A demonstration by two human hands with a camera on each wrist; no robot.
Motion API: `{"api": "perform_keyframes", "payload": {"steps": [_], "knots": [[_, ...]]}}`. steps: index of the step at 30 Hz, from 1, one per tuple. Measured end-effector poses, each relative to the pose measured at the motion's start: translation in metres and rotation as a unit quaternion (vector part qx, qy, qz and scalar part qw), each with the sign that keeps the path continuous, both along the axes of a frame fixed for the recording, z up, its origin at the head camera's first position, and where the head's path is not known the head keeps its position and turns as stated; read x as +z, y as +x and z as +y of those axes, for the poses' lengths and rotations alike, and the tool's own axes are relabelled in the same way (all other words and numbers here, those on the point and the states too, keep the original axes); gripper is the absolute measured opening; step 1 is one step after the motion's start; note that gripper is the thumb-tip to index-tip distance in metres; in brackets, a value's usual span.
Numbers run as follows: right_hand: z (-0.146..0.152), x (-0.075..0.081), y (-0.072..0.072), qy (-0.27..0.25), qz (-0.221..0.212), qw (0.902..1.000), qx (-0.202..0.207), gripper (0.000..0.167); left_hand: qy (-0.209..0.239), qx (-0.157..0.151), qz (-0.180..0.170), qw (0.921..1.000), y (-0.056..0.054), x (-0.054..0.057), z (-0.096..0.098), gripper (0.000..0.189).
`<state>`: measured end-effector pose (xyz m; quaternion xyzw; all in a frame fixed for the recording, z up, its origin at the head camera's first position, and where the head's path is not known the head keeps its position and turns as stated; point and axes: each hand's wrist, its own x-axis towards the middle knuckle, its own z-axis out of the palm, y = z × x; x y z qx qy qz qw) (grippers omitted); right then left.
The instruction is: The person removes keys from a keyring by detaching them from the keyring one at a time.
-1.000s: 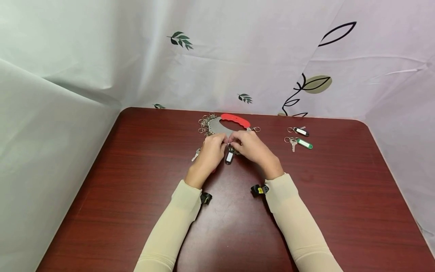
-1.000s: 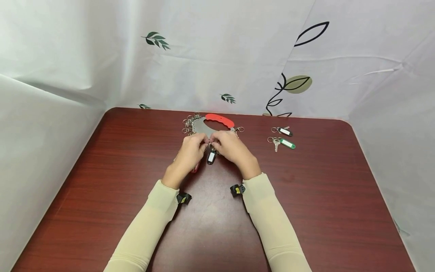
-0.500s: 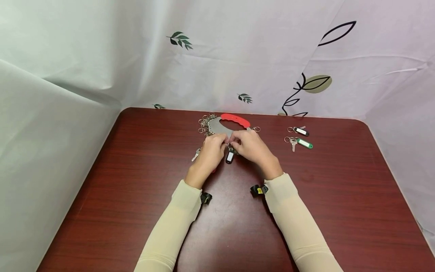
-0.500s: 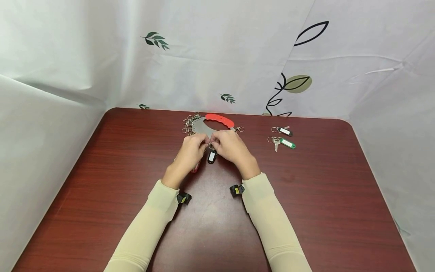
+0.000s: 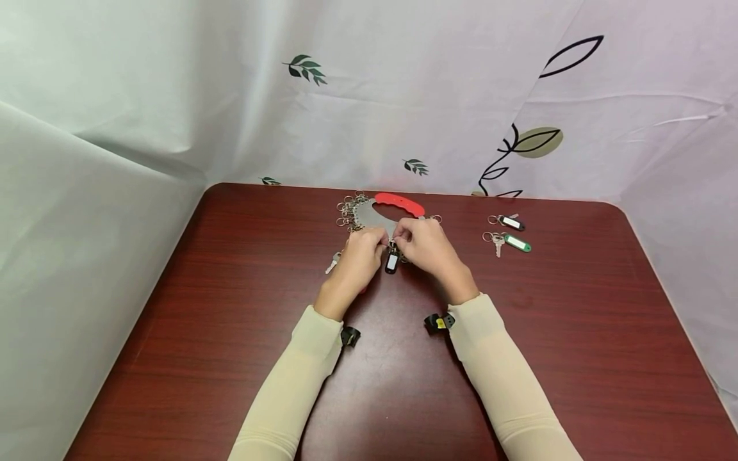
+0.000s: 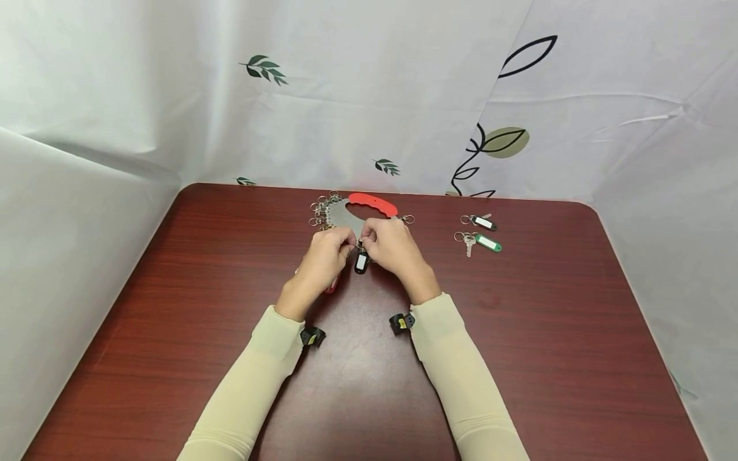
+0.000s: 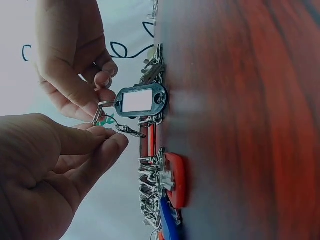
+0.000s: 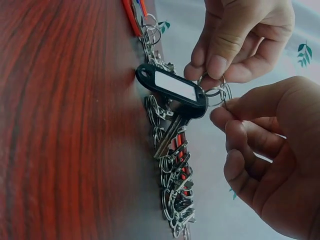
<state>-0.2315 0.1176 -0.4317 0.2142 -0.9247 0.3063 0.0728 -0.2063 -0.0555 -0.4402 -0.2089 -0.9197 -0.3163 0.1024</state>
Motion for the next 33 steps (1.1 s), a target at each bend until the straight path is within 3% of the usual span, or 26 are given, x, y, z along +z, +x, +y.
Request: {"api": "perform_keyframes", "payload": {"steps": [5,10,18,27,33], "knots": [[-0.0013,-0.0022,-0.0008,-0.017,-0.013,0.9997,-0.015,0.010,0.000,-0.002,0.003,1.0000,0.0012,0.0004,0.0001,0.017],[-0.0027,-0.0037,-0.0011,-0.025,-0.059,0.9976,-0.027,0.010,-0.002,-0.002,0.003,1.0000,0.0017,0.0009,0.0002,0.018],[-0.0002,-0.0001,-0.0024,0.012,-0.100,0.9949,-0.001,0.004,0.008,-0.001,0.005,1.0000,0.0000,0.0006,-0.0013,0.015],[0.0028,0.0020,-0.0033,0.034,-0.084,0.9934,0.071,0.015,0.005,0.004,0.004,1.0000,-0.0007,0.0010,-0.0025,0.012],[0.0016,0.0044,-0.0024,0.053,-0.047,0.9943,0.080,0.010,0.008,0.005,0.009,0.9999,-0.0018,-0.0002,-0.0023,0.013]]}}
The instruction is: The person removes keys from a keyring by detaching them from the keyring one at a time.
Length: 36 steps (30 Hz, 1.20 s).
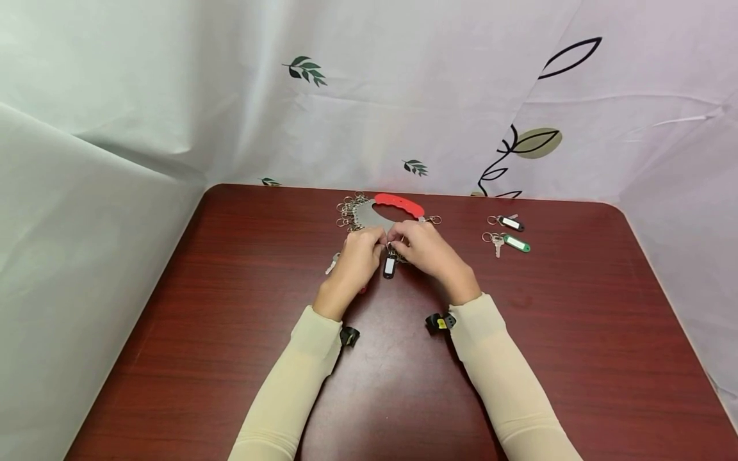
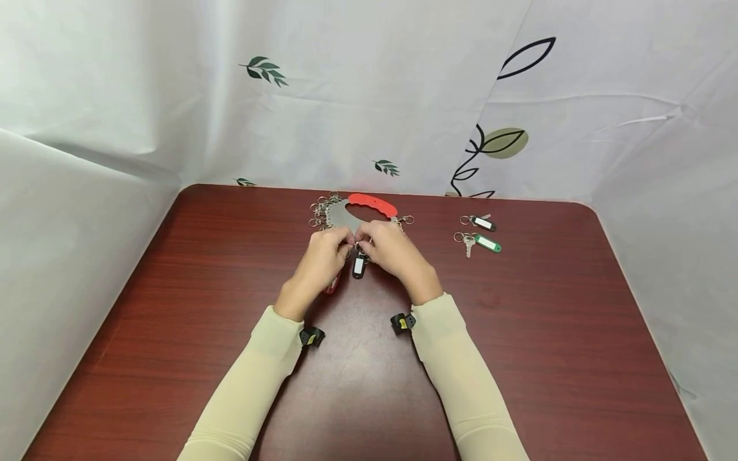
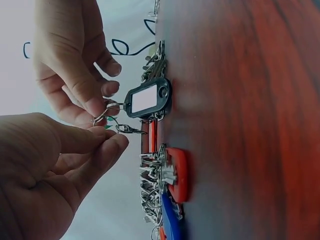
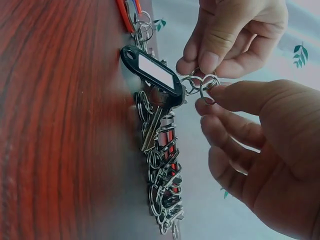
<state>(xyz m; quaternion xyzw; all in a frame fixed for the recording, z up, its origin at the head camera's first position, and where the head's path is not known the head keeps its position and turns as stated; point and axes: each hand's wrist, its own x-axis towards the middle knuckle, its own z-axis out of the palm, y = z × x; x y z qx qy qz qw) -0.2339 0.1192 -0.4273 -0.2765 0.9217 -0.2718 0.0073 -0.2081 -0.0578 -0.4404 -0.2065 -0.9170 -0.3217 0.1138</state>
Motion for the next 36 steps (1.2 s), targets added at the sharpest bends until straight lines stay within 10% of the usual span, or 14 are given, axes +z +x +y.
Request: {"api": "perform_keyframes", "payload": {"steps": [22,36], "knots": [[0.0006,-0.0024,0.0045,-0.018,0.096,0.9920,-0.080,0.006,-0.008,-0.015,-0.004,0.9998,0.0020,0.0013,0.0012,0.013],[0.0098,0.0063,0.0031,-0.069,0.066,0.9907,-0.097,0.005,-0.064,-0.009,-0.118,0.9909,0.0011,0.0010,0.0007,0.009]]}}
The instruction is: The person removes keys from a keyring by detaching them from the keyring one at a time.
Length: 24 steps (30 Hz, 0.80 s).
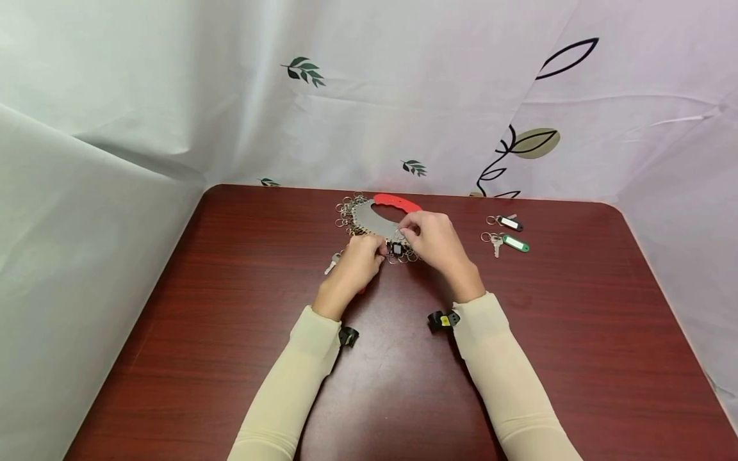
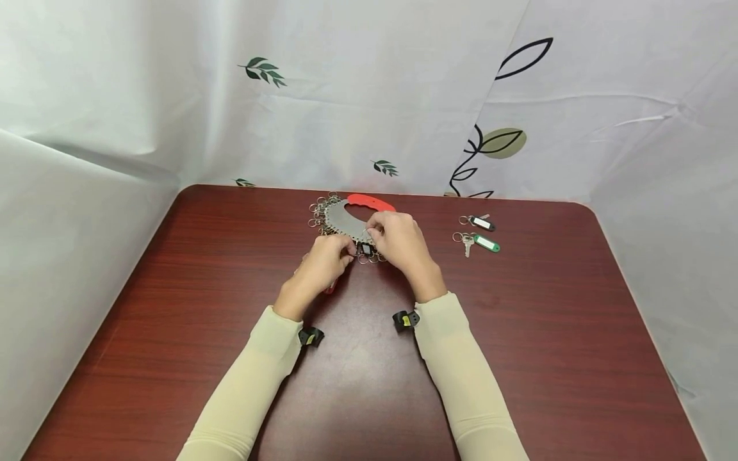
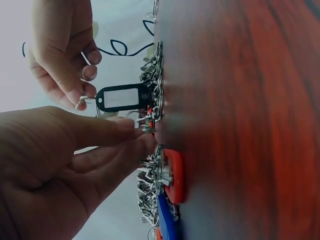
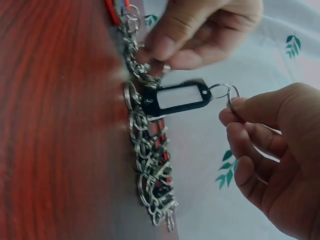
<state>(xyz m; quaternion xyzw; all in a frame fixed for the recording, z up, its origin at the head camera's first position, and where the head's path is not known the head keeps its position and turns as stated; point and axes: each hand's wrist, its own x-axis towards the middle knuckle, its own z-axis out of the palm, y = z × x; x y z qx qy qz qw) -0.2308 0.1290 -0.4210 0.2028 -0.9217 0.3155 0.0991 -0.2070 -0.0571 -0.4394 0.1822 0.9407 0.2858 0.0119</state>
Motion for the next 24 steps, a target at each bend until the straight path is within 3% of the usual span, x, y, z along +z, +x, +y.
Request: {"api": "perform_keyframes", "payload": {"steps": [6,9,12,15,24], "knots": [[0.007,0.002,0.001,-0.018,0.000,0.9998,-0.006,0.004,0.012,0.008,-0.056,0.9983,0.003,-0.001,-0.002,0.011],[0.012,0.003,0.000,-0.023,0.005,0.9997,-0.007,0.005,0.032,0.006,-0.067,0.9972,0.003,-0.001,-0.003,0.013],[0.016,0.006,-0.001,-0.028,0.013,0.9995,-0.009,0.005,0.045,0.004,-0.052,0.9976,0.002,0.001,-0.003,0.011],[0.020,0.010,-0.001,-0.034,0.021,0.9991,-0.011,0.004,0.044,0.002,-0.016,0.9989,0.001,0.005,-0.004,0.008],[0.028,0.021,0.002,-0.045,0.028,0.9984,-0.016,0.006,0.055,0.005,0.021,0.9983,0.005,0.016,-0.013,0.019]]}}
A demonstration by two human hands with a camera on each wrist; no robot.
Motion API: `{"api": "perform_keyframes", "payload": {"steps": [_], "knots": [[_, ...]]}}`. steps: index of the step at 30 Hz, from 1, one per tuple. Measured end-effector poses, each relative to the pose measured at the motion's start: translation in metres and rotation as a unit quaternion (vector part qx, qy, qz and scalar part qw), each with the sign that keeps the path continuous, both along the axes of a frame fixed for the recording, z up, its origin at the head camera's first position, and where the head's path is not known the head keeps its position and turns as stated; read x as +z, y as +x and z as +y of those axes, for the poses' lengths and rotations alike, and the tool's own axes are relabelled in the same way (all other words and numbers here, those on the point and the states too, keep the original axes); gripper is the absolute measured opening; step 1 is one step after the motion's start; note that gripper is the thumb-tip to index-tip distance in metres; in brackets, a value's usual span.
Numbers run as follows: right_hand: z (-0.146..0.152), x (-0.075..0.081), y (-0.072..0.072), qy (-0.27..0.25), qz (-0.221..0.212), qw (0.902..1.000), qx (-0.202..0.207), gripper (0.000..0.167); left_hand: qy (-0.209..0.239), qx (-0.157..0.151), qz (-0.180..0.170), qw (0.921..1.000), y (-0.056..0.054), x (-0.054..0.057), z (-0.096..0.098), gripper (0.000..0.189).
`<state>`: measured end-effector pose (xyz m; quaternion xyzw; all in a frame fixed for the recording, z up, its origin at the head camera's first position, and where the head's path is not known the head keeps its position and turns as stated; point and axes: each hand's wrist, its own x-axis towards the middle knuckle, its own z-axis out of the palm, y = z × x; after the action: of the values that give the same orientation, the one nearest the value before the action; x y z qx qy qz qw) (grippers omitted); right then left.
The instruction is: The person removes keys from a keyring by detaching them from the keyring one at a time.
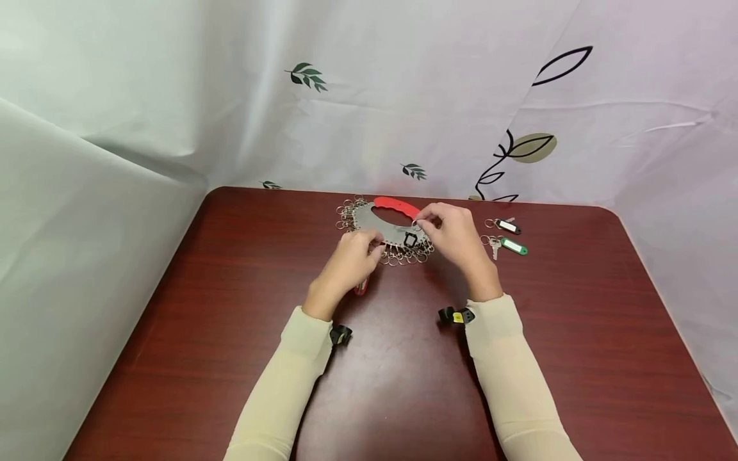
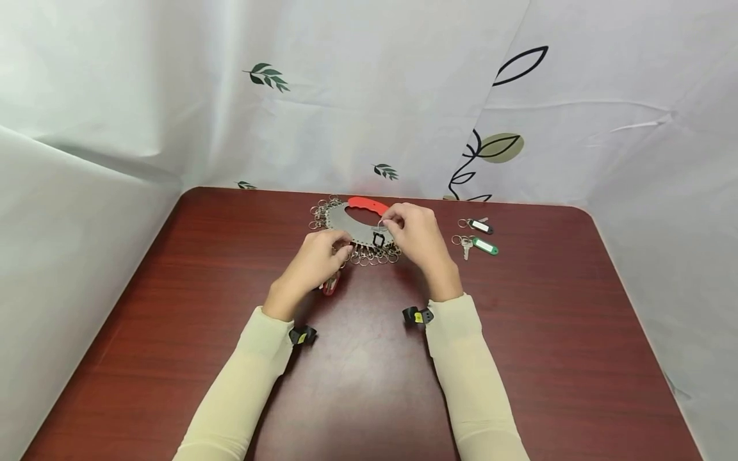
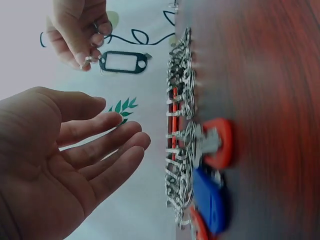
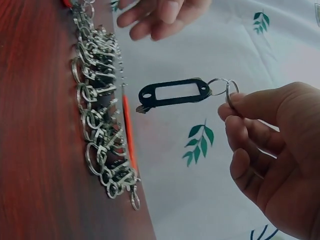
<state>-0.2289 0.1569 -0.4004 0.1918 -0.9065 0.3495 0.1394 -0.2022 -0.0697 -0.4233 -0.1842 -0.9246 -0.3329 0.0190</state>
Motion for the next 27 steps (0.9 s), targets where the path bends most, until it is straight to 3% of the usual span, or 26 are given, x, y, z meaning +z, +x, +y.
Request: {"api": "perform_keyframes", "payload": {"steps": [13,17,27], "knots": [[0.033,0.009,0.004,0.025,0.025,0.9992,-0.019,0.004,-0.071,-0.011,0.042,0.9965,0.005,0.011,-0.040,0.023],[0.052,0.010,0.007,0.038,0.034,0.9983,-0.027,0.003,-0.094,-0.014,0.047,0.9943,0.008,0.010,-0.051,0.022],[0.109,0.005,0.016,0.079,0.023,0.9957,-0.042,0.005,-0.124,-0.029,0.077,0.9889,0.022,0.001,-0.076,0.044]]}}
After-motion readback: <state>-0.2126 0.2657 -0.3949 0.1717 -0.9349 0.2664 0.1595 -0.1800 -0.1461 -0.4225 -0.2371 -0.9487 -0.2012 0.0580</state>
